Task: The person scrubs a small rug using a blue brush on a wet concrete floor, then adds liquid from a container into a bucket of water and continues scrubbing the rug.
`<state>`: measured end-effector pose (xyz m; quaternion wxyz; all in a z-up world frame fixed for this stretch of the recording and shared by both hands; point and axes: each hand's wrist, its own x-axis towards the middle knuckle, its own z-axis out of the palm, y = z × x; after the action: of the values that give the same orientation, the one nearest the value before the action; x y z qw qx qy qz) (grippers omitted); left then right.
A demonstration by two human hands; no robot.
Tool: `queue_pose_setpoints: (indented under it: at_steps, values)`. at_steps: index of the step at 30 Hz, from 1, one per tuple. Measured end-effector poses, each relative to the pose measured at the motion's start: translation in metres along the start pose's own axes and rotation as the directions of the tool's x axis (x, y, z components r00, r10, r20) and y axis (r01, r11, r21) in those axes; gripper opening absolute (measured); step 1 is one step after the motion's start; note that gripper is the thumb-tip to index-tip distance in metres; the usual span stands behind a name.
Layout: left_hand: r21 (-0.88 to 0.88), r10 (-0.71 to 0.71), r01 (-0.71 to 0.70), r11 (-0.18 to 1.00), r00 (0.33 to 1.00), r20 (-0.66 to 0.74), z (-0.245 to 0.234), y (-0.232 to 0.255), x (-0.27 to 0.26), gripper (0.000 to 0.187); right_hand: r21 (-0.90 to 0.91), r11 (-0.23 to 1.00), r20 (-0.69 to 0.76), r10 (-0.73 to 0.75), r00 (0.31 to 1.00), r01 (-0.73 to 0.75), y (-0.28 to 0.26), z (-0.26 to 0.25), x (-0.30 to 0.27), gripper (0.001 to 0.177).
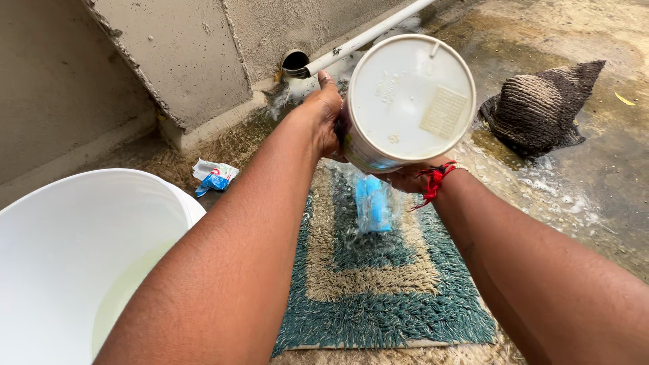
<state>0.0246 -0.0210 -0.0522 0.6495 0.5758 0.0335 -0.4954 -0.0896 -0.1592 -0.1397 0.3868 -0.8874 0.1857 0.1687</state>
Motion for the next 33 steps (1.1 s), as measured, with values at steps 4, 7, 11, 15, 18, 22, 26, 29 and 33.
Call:
queue_pose_setpoints:
  at_steps: [4, 7, 11, 15, 18, 22, 26, 29, 33]
  values:
    - [0.076, 0.153, -0.159, 0.984, 0.986, 0.071, -0.013, 0.011, -0.024, 0.07, 0.029, 1.0, -0.094, -0.001, 0.996, 0.004, -0.005, -0.033, -0.002, 0.078]
    - [0.173, 0.405, -0.385, 0.907, 0.909, -0.099, -0.027, 0.033, -0.06, 0.057, -0.124, 0.992, -0.117, -0.017, 0.993, 0.003, -0.007, -0.008, 0.004, 0.085]
    - [0.695, 0.749, -0.478, 0.537, 0.65, -0.132, -0.059, 0.072, -0.125, 0.049, -0.417, 0.903, -0.161, 0.041, 0.986, -0.105, 0.01, 0.052, 0.003, 0.095]
    - [0.861, 0.685, -0.245, 0.447, 0.713, -0.153, -0.082, 0.094, -0.185, 0.046, -0.343, 0.899, -0.177, 0.224, 0.958, -0.273, 0.012, 0.1, -0.015, 0.125]
    - [0.947, 0.585, 0.211, 0.242, 0.747, -0.316, -0.101, 0.103, -0.219, 0.061, -0.326, 0.879, -0.182, 0.304, 0.935, -0.349, 0.008, 0.129, -0.03, 0.143]
    - [0.911, 0.586, 0.401, 0.101, 0.715, -0.38, -0.137, 0.086, -0.22, 0.068, -0.181, 0.912, -0.34, 0.292, 0.894, -0.367, 0.014, 0.144, -0.023, 0.123]
    - [0.87, 0.604, 0.455, 0.187, 0.645, -0.468, -0.184, 0.095, -0.214, 0.07, -0.104, 0.946, -0.423, 0.237, 0.875, -0.307, 0.024, 0.129, -0.016, 0.109]
    - [0.87, 0.574, 0.48, 0.117, 0.682, -0.453, -0.223, 0.098, -0.215, 0.077, -0.179, 0.95, -0.389, 0.169, 0.906, -0.254, 0.017, 0.12, -0.022, 0.108]
    - [0.808, 0.45, 0.588, 0.048, 0.709, -0.543, -0.234, 0.096, -0.223, 0.077, -0.186, 0.94, -0.334, 0.214, 0.918, -0.287, 0.002, 0.125, -0.03, 0.108]
